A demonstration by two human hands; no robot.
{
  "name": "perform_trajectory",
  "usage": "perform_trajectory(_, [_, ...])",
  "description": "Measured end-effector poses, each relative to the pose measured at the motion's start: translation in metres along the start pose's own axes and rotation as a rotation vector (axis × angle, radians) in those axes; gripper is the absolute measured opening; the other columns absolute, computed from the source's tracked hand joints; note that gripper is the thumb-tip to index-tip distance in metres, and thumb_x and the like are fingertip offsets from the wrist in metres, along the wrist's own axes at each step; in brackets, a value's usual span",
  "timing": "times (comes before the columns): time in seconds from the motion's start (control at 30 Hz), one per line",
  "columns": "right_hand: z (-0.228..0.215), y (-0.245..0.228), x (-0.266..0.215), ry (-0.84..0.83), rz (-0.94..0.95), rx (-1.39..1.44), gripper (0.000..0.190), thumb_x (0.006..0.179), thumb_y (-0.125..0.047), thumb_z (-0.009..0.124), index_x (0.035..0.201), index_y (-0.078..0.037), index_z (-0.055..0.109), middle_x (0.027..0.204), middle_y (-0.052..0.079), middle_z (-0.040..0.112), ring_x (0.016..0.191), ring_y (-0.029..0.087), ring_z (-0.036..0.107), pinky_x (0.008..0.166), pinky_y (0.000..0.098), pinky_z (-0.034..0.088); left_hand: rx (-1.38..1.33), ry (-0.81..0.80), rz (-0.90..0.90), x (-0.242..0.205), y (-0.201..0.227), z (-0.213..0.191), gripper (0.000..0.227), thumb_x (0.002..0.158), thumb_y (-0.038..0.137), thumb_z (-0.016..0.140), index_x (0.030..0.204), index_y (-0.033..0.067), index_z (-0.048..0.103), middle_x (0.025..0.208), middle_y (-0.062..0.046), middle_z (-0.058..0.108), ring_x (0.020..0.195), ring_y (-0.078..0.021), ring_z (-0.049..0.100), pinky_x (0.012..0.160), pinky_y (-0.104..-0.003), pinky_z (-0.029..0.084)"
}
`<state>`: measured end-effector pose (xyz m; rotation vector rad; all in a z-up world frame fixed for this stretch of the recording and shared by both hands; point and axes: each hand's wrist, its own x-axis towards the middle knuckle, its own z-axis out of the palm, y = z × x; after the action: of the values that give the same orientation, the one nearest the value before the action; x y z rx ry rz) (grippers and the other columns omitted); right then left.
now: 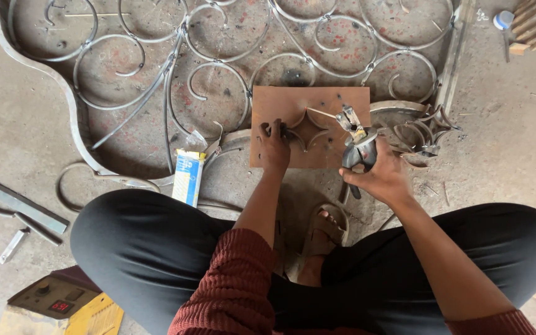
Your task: The person is sitting on the floor, holding a small metal decoration piece against a metal plate and applying spot welds using a welding electrode holder. They use one hand to position the piece and the other to touch the electrode to the metal, creating sparks, and then they use their hands to check the alignment of the pieces.
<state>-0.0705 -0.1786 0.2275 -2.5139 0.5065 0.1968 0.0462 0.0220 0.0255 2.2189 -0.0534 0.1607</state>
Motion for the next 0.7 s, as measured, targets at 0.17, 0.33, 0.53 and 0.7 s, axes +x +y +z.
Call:
perform_trajectory(0.17, [0.001,-0.002,0.002,-0.024,0.011,0.017,0.078,0.062,-0.044,0.092,0.122,-0.009,0.056,0.106,0.010,0.068,0.098,0.027,0.069,0.088,0.0432,0.055,0.015,0.003,-0.017,-0.001,0.003,-0.001,0.049,0.088,0.003,0.065,0.135,0.0161,0.056,0.136,-0.021,0.045,0.118,-0.0448,0.056,0.090,-0.053,0.052])
perform_trajectory(0.33, [0.005,0.002,0.003,-0.022,0.002,0.049,0.080,0.062,-0.043,0.092,0.123,-0.008,0.054,0.106,0.010,0.068,0.098,0.026,0.069,0.088,0.0423,0.055,0.024,0.002,-0.025,0.000,-0.003,0.005,0.046,0.088,0.003,0.067,0.131,0.0174,0.059,0.136,-0.020,0.047,0.118,-0.0432,0.057,0.093,-0.052,0.052])
perform_trajectory(0.53, [0.010,0.006,0.004,0.048,-0.042,-0.007,0.076,0.061,-0.039,0.090,0.118,-0.002,0.054,0.099,0.017,0.067,0.094,0.033,0.067,0.084,0.0471,0.054,0.265,-0.051,-0.069,0.001,-0.013,0.014,0.034,0.096,0.020,0.066,0.130,0.0210,0.060,0.138,-0.019,0.049,0.111,-0.0393,0.061,0.090,-0.052,0.051])
perform_trajectory(0.7, [0.004,0.002,0.003,0.060,-0.105,0.043,0.078,0.058,-0.043,0.089,0.115,-0.001,0.056,0.101,0.017,0.068,0.092,0.032,0.068,0.083,0.0464,0.053,0.308,0.046,0.041,0.001,-0.021,0.021,0.046,0.084,0.015,0.068,0.129,0.0210,0.061,0.133,-0.018,0.053,0.111,-0.0387,0.061,0.090,-0.050,0.051])
